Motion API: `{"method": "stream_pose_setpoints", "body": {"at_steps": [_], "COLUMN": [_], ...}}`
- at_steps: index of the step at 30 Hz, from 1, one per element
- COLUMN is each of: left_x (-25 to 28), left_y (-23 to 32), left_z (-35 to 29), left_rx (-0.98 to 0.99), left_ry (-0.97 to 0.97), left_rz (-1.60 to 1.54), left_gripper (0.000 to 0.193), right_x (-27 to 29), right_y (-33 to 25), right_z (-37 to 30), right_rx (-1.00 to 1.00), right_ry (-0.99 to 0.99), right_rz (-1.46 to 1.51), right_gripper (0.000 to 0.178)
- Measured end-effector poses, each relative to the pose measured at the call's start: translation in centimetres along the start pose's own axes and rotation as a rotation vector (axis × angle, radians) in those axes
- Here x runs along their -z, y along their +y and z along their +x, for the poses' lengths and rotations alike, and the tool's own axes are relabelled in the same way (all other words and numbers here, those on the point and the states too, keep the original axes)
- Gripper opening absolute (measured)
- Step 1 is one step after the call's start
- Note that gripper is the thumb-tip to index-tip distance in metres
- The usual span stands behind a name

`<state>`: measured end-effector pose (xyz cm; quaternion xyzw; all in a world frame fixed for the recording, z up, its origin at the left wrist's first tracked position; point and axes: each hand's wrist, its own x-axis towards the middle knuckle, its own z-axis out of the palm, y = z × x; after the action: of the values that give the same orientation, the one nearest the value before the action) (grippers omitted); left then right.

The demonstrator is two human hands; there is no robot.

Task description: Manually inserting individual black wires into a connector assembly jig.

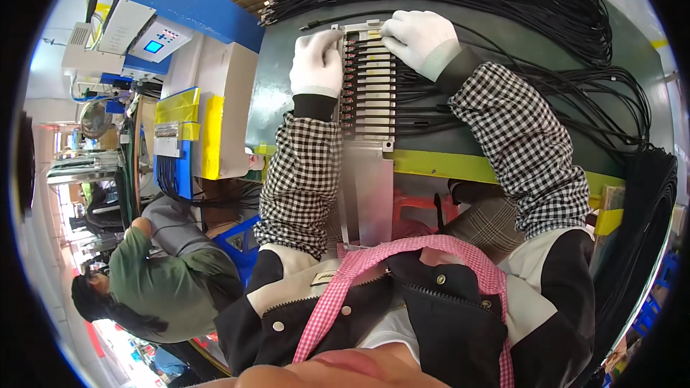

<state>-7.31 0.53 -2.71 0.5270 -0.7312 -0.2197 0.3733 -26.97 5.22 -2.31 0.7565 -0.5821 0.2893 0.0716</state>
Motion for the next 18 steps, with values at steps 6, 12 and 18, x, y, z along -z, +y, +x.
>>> {"method": "stream_pose_setpoints", "body": {"at_steps": [6,12,18], "left_x": [0.0,0.0,1.5], "left_y": [1.0,0.0,-3.1], "left_z": [-0.1,0.0,3.9], "left_rx": [-0.595,-0.458,-0.048], "left_ry": [0.071,-0.014,0.060], "left_rz": [0.595,0.431,0.314], "left_gripper": [0.033,0.027,0.031], "right_x": [-0.4,0.2,-0.4], "right_y": [-0.8,-0.9,1.9], "right_z": [-0.4,-0.1,0.2], "right_rx": [0.039,0.007,-0.207], "right_ry": [0.016,0.014,0.010], "right_rz": [-0.216,-0.299,-0.223], "right_gripper": [0.014,0.018,0.020]}}
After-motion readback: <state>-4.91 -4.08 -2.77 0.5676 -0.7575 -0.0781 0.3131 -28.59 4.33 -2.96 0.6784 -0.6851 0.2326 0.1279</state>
